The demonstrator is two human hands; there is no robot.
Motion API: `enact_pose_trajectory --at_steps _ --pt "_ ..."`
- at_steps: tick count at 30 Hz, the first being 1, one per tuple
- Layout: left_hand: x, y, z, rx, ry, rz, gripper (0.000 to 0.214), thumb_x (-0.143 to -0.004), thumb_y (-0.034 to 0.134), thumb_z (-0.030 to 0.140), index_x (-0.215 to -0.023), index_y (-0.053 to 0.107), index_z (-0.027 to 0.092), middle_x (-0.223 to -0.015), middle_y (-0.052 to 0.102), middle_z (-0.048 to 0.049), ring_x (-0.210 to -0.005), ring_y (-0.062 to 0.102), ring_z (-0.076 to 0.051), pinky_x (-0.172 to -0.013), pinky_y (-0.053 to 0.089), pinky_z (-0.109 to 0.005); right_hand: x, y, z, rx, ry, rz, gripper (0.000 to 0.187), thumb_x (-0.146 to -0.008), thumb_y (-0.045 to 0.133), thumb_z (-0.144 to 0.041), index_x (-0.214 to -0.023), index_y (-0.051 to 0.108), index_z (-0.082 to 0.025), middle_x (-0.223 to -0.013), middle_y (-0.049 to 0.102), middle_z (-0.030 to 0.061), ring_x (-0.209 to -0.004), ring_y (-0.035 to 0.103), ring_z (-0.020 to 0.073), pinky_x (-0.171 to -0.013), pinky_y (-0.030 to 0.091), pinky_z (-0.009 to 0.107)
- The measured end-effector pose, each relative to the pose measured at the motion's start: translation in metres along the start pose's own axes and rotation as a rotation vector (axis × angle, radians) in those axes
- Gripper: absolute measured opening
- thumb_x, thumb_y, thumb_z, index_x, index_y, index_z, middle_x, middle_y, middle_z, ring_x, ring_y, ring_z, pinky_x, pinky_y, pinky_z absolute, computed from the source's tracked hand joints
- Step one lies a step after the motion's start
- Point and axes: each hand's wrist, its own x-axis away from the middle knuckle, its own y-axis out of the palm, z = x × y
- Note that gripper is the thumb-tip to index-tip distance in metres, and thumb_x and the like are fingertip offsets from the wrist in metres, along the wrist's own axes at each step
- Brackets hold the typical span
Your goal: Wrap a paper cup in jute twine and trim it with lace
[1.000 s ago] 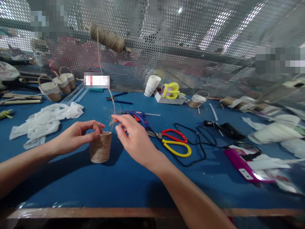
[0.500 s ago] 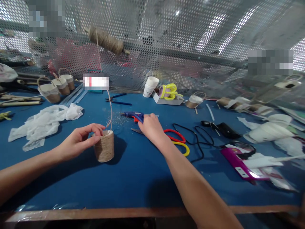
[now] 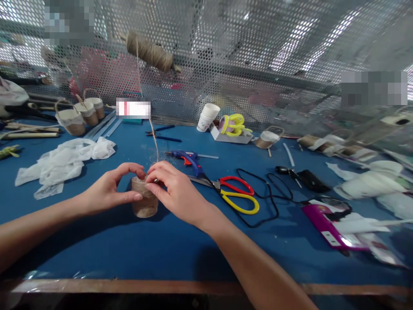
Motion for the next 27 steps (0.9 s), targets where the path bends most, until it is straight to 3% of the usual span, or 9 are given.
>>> enact_pose_trajectory --at_steps 4,7,11,15,18,20,23,25,27 --pt "-0.006 -0.007 -0.005 0.176 -0.068 0.244 0.017 -0.078 0.057 0.034 -0.079 0.053 0.017 -0.08 0.059 -0.0019 -0.081 0.054 -0.015 -0.078 0.042 -0.029 0.0 -0.001 0.001 -0.001 -0.002 -0.014 0.007 -0.087 0.049 -0.014 -0.084 0.056 -0.018 -0.099 0.056 0.0077 -0.091 0.056 0.015 -0.078 0.048 0.03" --pt "-0.009 -0.012 -0.007 0.207 -0.068 0.366 0.024 -0.084 0.049 0.031 -0.064 0.046 0.018 -0.062 0.051 0.0025 -0.065 0.049 -0.011 -0.067 0.04 -0.026 0.001 0.0 0.0 -0.002 -0.001 -0.013 0.008 -0.087 0.049 -0.015 -0.085 0.055 -0.019 -0.099 0.056 0.0073 -0.091 0.056 0.0152 -0.077 0.048 0.031" --pt "-0.012 -0.016 -0.006 0.129 -0.075 0.282 0.044 -0.091 0.033 0.035 -0.051 0.041 0.018 -0.052 0.045 0.0023 -0.056 0.044 -0.011 -0.062 0.038 -0.026 0.002 0.0 0.0 -0.009 -0.003 -0.008 0.008 -0.087 0.049 -0.015 -0.085 0.055 -0.019 -0.1 0.056 0.0073 -0.09 0.056 0.0152 -0.076 0.049 0.031" --pt "-0.011 -0.017 -0.003 0.055 -0.049 0.228 0.016 -0.078 0.057 0.031 -0.073 0.05 0.017 -0.074 0.056 0.0005 -0.072 0.053 -0.013 -0.07 0.04 -0.027 0.003 0.001 0.002 -0.007 -0.008 -0.009 0.008 -0.087 0.049 -0.014 -0.086 0.056 -0.019 -0.101 0.055 0.0077 -0.091 0.056 0.015 -0.077 0.048 0.031" --pt "-0.007 -0.013 0.003 -0.036 0.011 0.088 0.031 -0.069 0.067 0.031 -0.092 0.051 0.018 -0.094 0.059 -0.0039 -0.091 0.054 -0.018 -0.083 0.04 -0.033 0.003 0.002 0.001 -0.008 -0.008 -0.003 0.008 -0.087 0.05 -0.015 -0.085 0.056 -0.019 -0.099 0.056 0.0073 -0.091 0.056 0.0151 -0.077 0.049 0.031" --pt "-0.005 -0.01 0.009 -0.14 0.048 -0.043 0.025 -0.071 0.065 0.032 -0.089 0.054 0.018 -0.093 0.06 -0.0049 -0.092 0.054 -0.02 -0.086 0.039 -0.036 0.003 0.004 -0.001 -0.014 -0.018 0.003 0.007 -0.087 0.05 -0.016 -0.085 0.057 -0.019 -0.098 0.056 0.0076 -0.091 0.056 0.0155 -0.077 0.049 0.031" --pt "-0.002 -0.005 0.015 -0.217 0.103 -0.119 0.012 -0.079 0.056 0.028 -0.073 0.052 0.018 -0.086 0.061 -0.0052 -0.089 0.054 -0.019 -0.084 0.041 -0.036 0.003 0.001 0.0 -0.03 -0.039 0.023 0.009 -0.086 0.051 -0.018 -0.092 0.058 -0.019 -0.101 0.057 0.0079 -0.089 0.057 0.0148 -0.077 0.049 0.03" --pt "-0.002 -0.005 0.015 -0.227 0.114 -0.139 0.014 -0.08 0.054 0.026 -0.069 0.05 0.018 -0.082 0.061 -0.0051 -0.089 0.054 -0.019 -0.083 0.041 -0.036 0.001 -0.005 0.009 0.0 0.013 0.1 0.016 -0.086 0.052 -0.022 -0.101 0.058 -0.019 -0.106 0.057 0.008 -0.083 0.058 0.014 -0.075 0.049 0.03" --pt "-0.002 -0.006 0.013 -0.226 0.111 -0.15 0.014 -0.08 0.055 0.027 -0.069 0.051 0.018 -0.08 0.061 -0.0044 -0.091 0.054 -0.02 -0.085 0.041 -0.036 -0.001 -0.014 0.027 0.139 0.203 0.231 0.023 -0.086 0.051 -0.028 -0.106 0.057 -0.018 -0.108 0.058 0.0088 -0.08 0.059 0.0154 -0.074 0.049 0.031"
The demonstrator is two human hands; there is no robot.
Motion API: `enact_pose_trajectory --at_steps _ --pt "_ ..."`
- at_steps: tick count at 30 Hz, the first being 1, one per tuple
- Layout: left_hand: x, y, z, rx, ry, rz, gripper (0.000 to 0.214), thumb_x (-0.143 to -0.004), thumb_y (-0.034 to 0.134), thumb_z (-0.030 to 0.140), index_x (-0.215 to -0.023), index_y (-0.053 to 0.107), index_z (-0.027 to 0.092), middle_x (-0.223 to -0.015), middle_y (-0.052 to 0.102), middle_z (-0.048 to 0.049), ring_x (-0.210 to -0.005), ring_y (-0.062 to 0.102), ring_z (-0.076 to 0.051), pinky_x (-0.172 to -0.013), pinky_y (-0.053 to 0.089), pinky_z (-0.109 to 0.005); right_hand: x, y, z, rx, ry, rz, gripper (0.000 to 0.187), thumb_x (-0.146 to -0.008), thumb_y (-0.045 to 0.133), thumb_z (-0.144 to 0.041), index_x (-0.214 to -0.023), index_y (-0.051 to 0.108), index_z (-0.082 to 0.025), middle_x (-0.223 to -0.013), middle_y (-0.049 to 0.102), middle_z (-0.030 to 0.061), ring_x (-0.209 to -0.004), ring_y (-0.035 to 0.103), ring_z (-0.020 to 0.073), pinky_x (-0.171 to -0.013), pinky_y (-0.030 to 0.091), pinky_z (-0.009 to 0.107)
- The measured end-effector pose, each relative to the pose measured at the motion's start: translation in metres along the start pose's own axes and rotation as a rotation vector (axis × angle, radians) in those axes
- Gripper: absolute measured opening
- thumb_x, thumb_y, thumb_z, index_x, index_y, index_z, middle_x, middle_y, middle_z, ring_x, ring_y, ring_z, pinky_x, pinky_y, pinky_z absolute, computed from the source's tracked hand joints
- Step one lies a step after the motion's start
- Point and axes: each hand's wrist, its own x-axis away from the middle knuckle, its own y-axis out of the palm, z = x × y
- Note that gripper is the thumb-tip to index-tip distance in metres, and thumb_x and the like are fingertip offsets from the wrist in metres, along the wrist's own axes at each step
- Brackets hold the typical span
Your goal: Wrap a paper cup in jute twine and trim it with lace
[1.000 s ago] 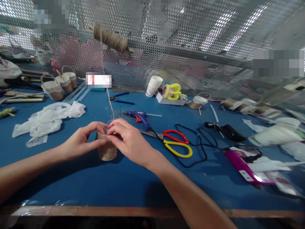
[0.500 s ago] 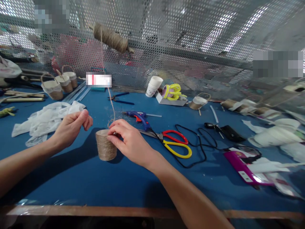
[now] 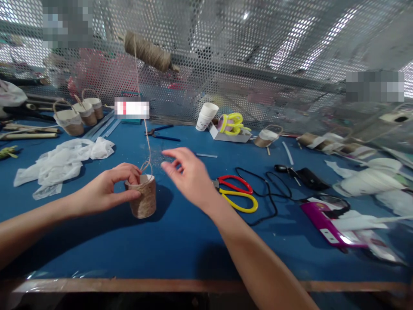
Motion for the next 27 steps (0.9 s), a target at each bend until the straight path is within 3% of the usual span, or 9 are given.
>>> enact_pose_trajectory --at_steps 1,3,6,11,14,17,20,22,27 --pt "0.0 -0.001 -0.001 0.006 -0.001 -0.007 0.015 -0.079 0.056 0.027 -0.069 0.051 0.018 -0.08 0.061 -0.004 -0.092 0.054 -0.02 -0.085 0.041 -0.035 -0.004 -0.003 0.012 0.146 0.148 0.06 0.025 -0.085 0.05 -0.03 -0.104 0.059 -0.016 -0.104 0.06 0.0102 -0.08 0.059 0.0173 -0.076 0.048 0.033" --pt "0.0 -0.003 -0.003 0.031 -0.008 -0.032 0.015 -0.078 0.057 0.026 -0.067 0.05 0.018 -0.08 0.061 -0.0034 -0.092 0.054 -0.019 -0.085 0.042 -0.034 -0.012 -0.007 0.037 0.339 0.391 0.022 0.022 -0.081 0.054 -0.03 -0.091 0.063 -0.013 -0.094 0.062 0.0132 -0.084 0.06 0.0239 -0.076 0.046 0.037" --pt "0.0 -0.007 -0.004 0.072 -0.013 -0.074 0.015 -0.077 0.057 0.024 -0.066 0.051 0.018 -0.081 0.061 -0.0038 -0.09 0.055 -0.019 -0.084 0.042 -0.034 -0.019 -0.007 0.068 0.333 0.496 -0.097 0.017 -0.07 0.064 -0.029 -0.058 0.06 -0.017 -0.059 0.061 0.0075 -0.068 0.061 0.0257 -0.063 0.046 0.034" --pt "0.001 -0.013 -0.006 0.121 -0.027 -0.147 0.014 -0.077 0.057 0.026 -0.067 0.053 0.017 -0.087 0.061 -0.005 -0.091 0.055 -0.018 -0.085 0.042 -0.035 -0.024 0.001 0.083 0.232 0.591 -0.095 0.007 -0.066 0.062 -0.019 -0.06 0.058 -0.018 -0.058 0.062 0.0064 -0.064 0.062 0.0244 -0.06 0.045 0.033" --pt "0.0 -0.013 -0.009 0.187 -0.051 -0.142 0.014 -0.077 0.058 0.025 -0.067 0.055 0.016 -0.086 0.06 -0.0048 -0.09 0.055 -0.018 -0.085 0.042 -0.034 -0.023 -0.003 0.075 0.115 0.609 -0.027 0.013 -0.069 0.058 -0.017 -0.081 0.059 -0.014 -0.068 0.066 0.0082 -0.07 0.063 0.0229 -0.063 0.047 0.033" --pt "-0.001 -0.008 -0.015 0.274 -0.056 -0.007 0.012 -0.075 0.062 0.023 -0.066 0.056 0.016 -0.083 0.059 -0.0042 -0.09 0.056 -0.018 -0.086 0.042 -0.034 -0.018 -0.016 0.056 -0.044 0.574 0.047 0.03 -0.074 0.054 -0.022 -0.103 0.052 -0.015 -0.088 0.067 0.0077 -0.075 0.064 0.0173 -0.064 0.05 0.029" --pt "-0.002 -0.001 -0.021 0.283 -0.05 0.114 0.012 -0.071 0.065 0.023 -0.065 0.057 0.017 -0.08 0.06 -0.0039 -0.091 0.056 -0.019 -0.086 0.042 -0.035 -0.01 -0.03 0.032 -0.444 0.589 -0.025 0.017 -0.071 0.06 -0.029 -0.083 0.058 -0.017 -0.073 0.066 0.0047 -0.063 0.062 0.015 -0.056 0.05 0.027" --pt "-0.002 0.002 -0.024 0.259 -0.061 0.144 0.012 -0.07 0.067 0.023 -0.064 0.057 0.018 -0.078 0.061 -0.0036 -0.092 0.055 -0.02 -0.086 0.042 -0.035 -0.003 -0.035 0.017 -0.555 0.566 -0.102 0.015 -0.069 0.064 -0.03 -0.069 0.059 -0.016 -0.064 0.063 0.0028 -0.052 0.058 0.0119 -0.049 0.047 0.024" --pt "-0.002 0.004 -0.028 0.238 -0.107 0.164 0.013 -0.071 0.065 0.025 -0.066 0.056 0.017 -0.078 0.061 -0.0037 -0.092 0.056 -0.02 -0.086 0.042 -0.035 0.018 -0.034 -0.011 -0.412 0.374 -0.149 0.018 -0.078 0.056 -0.034 -0.08 0.063 -0.018 -0.052 0.056 -0.002 -0.042 0.05 0.0095 -0.038 0.041 0.02"
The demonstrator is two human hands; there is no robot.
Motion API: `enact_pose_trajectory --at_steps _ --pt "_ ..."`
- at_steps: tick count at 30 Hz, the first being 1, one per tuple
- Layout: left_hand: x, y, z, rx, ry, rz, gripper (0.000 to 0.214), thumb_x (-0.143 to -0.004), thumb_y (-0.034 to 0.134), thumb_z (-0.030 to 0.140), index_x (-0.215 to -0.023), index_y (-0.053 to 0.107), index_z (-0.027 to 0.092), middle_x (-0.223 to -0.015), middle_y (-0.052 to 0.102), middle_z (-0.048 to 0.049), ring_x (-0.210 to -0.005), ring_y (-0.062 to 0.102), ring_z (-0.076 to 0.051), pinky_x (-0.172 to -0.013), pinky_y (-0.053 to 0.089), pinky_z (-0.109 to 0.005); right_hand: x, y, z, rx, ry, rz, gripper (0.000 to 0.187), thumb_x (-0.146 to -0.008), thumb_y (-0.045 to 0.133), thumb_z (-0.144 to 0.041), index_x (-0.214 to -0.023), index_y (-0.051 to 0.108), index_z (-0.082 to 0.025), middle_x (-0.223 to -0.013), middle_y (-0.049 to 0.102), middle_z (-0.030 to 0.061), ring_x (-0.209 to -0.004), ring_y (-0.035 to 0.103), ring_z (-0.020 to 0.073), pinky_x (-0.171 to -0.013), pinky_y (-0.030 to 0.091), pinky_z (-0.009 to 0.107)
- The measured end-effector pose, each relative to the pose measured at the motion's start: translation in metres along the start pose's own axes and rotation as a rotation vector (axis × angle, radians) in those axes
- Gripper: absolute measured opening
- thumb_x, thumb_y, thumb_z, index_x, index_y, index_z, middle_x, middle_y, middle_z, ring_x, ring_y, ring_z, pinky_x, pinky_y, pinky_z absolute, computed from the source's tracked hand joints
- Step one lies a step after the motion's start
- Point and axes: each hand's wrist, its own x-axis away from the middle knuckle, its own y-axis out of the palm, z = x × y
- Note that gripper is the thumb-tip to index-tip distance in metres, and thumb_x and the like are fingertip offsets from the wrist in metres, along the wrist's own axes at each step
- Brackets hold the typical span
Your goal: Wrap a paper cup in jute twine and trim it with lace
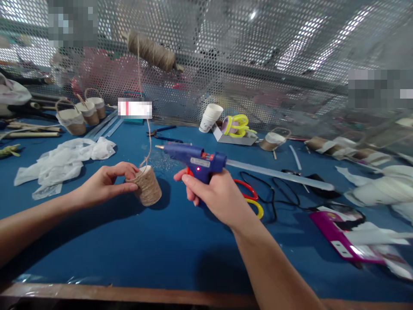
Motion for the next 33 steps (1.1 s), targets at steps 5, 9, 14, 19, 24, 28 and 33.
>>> enact_pose_trajectory --at_steps 5,9,14,19,24,28,33 --pt "0.0 -0.003 0.001 -0.016 -0.012 -0.068 0.014 -0.077 0.058 0.028 -0.071 0.056 0.016 -0.084 0.061 -0.006 -0.089 0.056 -0.019 -0.082 0.043 -0.033 0.015 0.005 -0.007 0.327 0.043 0.03 0.028 -0.077 0.053 -0.042 -0.065 0.061 -0.018 -0.042 0.053 -0.002 -0.038 0.051 0.0124 -0.04 0.045 0.024" --pt "-0.001 -0.004 0.003 -0.039 0.001 -0.091 0.016 -0.08 0.054 0.029 -0.072 0.054 0.015 -0.086 0.061 -0.0068 -0.09 0.056 -0.019 -0.081 0.042 -0.032 0.018 0.005 -0.007 0.427 0.0 0.006 0.032 -0.078 0.05 -0.045 -0.059 0.059 -0.02 -0.039 0.052 -0.0024 -0.036 0.051 0.0136 -0.04 0.044 0.026" --pt "0.0 -0.004 0.002 -0.061 0.0 -0.074 0.015 -0.08 0.054 0.028 -0.072 0.054 0.016 -0.085 0.061 -0.0061 -0.09 0.055 -0.019 -0.082 0.042 -0.032 0.019 0.009 -0.006 0.491 -0.108 0.027 0.032 -0.078 0.051 -0.041 -0.051 0.054 -0.024 -0.036 0.051 -0.0029 -0.039 0.052 0.0153 -0.04 0.041 0.026" --pt "-0.001 -0.004 0.001 -0.061 0.015 -0.077 0.014 -0.081 0.054 0.027 -0.073 0.055 0.016 -0.085 0.061 -0.0058 -0.091 0.054 -0.018 -0.083 0.041 -0.032 0.019 0.013 -0.004 0.586 -0.188 0.085 0.032 -0.077 0.053 -0.037 -0.048 0.051 -0.024 -0.038 0.051 -0.0018 -0.054 0.061 0.0192 -0.045 0.044 0.026" --pt "-0.001 -0.004 0.002 -0.071 0.033 -0.073 0.014 -0.081 0.054 0.027 -0.074 0.056 0.015 -0.085 0.061 -0.0062 -0.09 0.055 -0.018 -0.082 0.042 -0.032 0.022 0.014 0.0 0.638 -0.274 0.079 0.023 -0.08 0.052 -0.034 -0.063 0.064 -0.023 -0.046 0.059 -0.0019 -0.047 0.059 0.0159 -0.043 0.043 0.025" --pt "-0.001 -0.004 0.001 -0.072 0.029 -0.067 0.015 -0.081 0.054 0.027 -0.073 0.056 0.015 -0.086 0.06 -0.0068 -0.09 0.055 -0.018 -0.082 0.042 -0.032 0.025 0.014 0.006 0.671 -0.348 0.004 0.022 -0.082 0.049 -0.03 -0.077 0.069 -0.023 -0.053 0.064 -0.0013 -0.042 0.057 0.0142 -0.042 0.044 0.025" --pt "0.0 -0.004 0.001 -0.071 0.018 -0.073 0.015 -0.082 0.054 0.027 -0.074 0.057 0.015 -0.089 0.06 -0.0072 -0.09 0.055 -0.018 -0.083 0.042 -0.031 0.025 0.017 0.01 0.737 -0.463 0.085 0.02 -0.083 0.05 -0.024 -0.087 0.069 -0.024 -0.072 0.071 0.0018 -0.065 0.066 0.019 -0.058 0.051 0.028"
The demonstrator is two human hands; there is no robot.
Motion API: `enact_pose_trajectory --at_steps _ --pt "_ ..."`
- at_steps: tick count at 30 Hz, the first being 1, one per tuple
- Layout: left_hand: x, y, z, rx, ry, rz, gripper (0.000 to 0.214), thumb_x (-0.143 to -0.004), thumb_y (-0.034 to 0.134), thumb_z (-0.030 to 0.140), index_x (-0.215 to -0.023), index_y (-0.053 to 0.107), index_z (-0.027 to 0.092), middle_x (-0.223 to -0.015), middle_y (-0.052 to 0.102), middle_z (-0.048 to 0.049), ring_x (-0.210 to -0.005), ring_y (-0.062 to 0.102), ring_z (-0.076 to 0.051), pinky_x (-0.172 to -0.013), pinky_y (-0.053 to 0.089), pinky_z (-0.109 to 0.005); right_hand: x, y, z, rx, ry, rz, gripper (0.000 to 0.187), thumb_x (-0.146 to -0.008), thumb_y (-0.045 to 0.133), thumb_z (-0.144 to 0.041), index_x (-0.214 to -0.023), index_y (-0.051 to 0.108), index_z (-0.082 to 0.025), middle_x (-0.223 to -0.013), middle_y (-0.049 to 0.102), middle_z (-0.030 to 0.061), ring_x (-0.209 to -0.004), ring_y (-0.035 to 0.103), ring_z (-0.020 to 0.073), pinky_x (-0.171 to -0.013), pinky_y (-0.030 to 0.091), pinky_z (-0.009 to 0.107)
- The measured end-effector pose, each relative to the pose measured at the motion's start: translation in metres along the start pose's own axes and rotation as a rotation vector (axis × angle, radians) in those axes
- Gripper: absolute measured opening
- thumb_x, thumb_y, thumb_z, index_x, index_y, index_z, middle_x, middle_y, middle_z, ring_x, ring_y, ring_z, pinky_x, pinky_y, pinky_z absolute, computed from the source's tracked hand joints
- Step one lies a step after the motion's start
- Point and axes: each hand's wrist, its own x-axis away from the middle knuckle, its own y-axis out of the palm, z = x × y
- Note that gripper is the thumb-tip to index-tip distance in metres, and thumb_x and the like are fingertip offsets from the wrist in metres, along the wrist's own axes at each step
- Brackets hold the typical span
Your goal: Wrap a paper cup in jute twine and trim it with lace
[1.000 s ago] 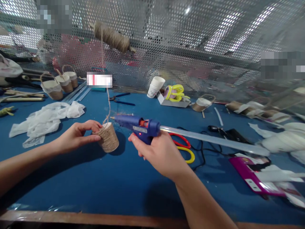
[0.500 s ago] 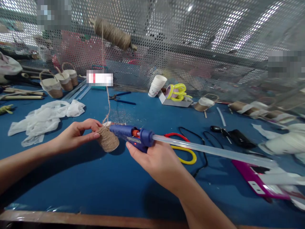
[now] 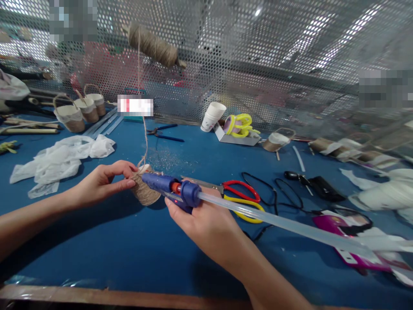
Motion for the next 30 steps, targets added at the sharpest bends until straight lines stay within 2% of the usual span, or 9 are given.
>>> enact_pose_trajectory --at_steps 4,9,12,17,21,23,26,30 --pt "-0.0002 -0.0003 0.0005 -0.016 0.003 0.004 0.014 -0.081 0.054 0.027 -0.073 0.056 0.015 -0.088 0.061 -0.0065 -0.089 0.055 -0.017 -0.082 0.042 -0.031 -0.0008 -0.0002 0.0029 0.118 -0.072 0.033 0.021 -0.083 0.05 -0.02 -0.083 0.07 -0.025 -0.063 0.069 0.0011 -0.066 0.067 0.0203 -0.059 0.052 0.028" --pt "-0.0002 0.0 0.0016 -0.025 0.017 0.004 0.014 -0.082 0.053 0.026 -0.074 0.057 0.015 -0.088 0.062 -0.0062 -0.09 0.055 -0.017 -0.083 0.042 -0.031 -0.0008 0.0004 0.0053 0.425 -0.421 0.106 0.03 -0.079 0.047 -0.008 -0.09 0.071 -0.023 -0.08 0.073 0.0067 -0.075 0.068 0.0239 -0.067 0.054 0.035" --pt "0.0 -0.0001 0.0019 -0.026 0.019 0.004 0.014 -0.082 0.053 0.027 -0.074 0.057 0.015 -0.088 0.062 -0.0061 -0.09 0.055 -0.017 -0.083 0.042 -0.031 -0.0005 0.0008 0.0059 0.491 -0.492 0.106 0.031 -0.079 0.046 -0.007 -0.091 0.071 -0.021 -0.082 0.073 0.0096 -0.075 0.068 0.0255 -0.067 0.055 0.038" --pt "-0.0001 -0.001 0.0012 -0.044 0.021 -0.006 0.013 -0.082 0.053 0.026 -0.074 0.057 0.016 -0.088 0.062 -0.0055 -0.09 0.056 -0.017 -0.082 0.043 -0.03 -0.0002 0.0019 0.0065 0.368 -0.331 0.094 0.034 -0.081 0.043 -0.006 -0.092 0.07 -0.024 -0.077 0.073 0.0052 -0.074 0.068 0.0231 -0.071 0.054 0.035" --pt "-0.0004 -0.0015 0.0012 -0.042 0.031 -0.005 0.013 -0.082 0.054 0.025 -0.075 0.057 0.015 -0.088 0.063 -0.0062 -0.091 0.056 -0.018 -0.083 0.044 -0.031 -0.001 -0.0011 0.0027 0.322 -0.339 0.036 0.039 -0.081 0.038 -0.006 -0.091 0.072 -0.022 -0.082 0.073 0.0086 -0.077 0.068 0.026 -0.07 0.053 0.039" --pt "-0.0004 -0.0017 0.0016 -0.045 0.03 -0.007 0.013 -0.082 0.054 0.025 -0.075 0.057 0.015 -0.089 0.062 -0.0064 -0.091 0.056 -0.018 -0.083 0.044 -0.031 -0.002 -0.0026 0.0013 0.238 -0.219 -0.031 0.034 -0.082 0.04 -0.012 -0.086 0.072 -0.022 -0.075 0.073 0.0068 -0.069 0.068 0.0234 -0.064 0.053 0.034" --pt "-0.0005 -0.002 0.0018 -0.052 0.035 -0.012 0.014 -0.082 0.054 0.026 -0.073 0.055 0.016 -0.088 0.062 -0.006 -0.091 0.056 -0.017 -0.083 0.044 -0.031 -0.0035 -0.0032 0.0014 0.131 0.014 -0.081 0.028 -0.085 0.044 -0.026 -0.074 0.07 -0.023 -0.049 0.064 0.0001 -0.047 0.061 0.0167 -0.047 0.048 0.025" --pt "-0.0003 -0.0021 0.0014 -0.049 0.039 -0.007 0.013 -0.082 0.054 0.025 -0.073 0.055 0.016 -0.088 0.061 -0.0062 -0.092 0.055 -0.018 -0.083 0.043 -0.031 -0.0048 -0.0031 0.0024 0.021 0.141 -0.079 0.03 -0.084 0.048 -0.035 -0.063 0.065 -0.023 -0.037 0.054 -0.0031 -0.037 0.054 0.0142 -0.038 0.041 0.024"
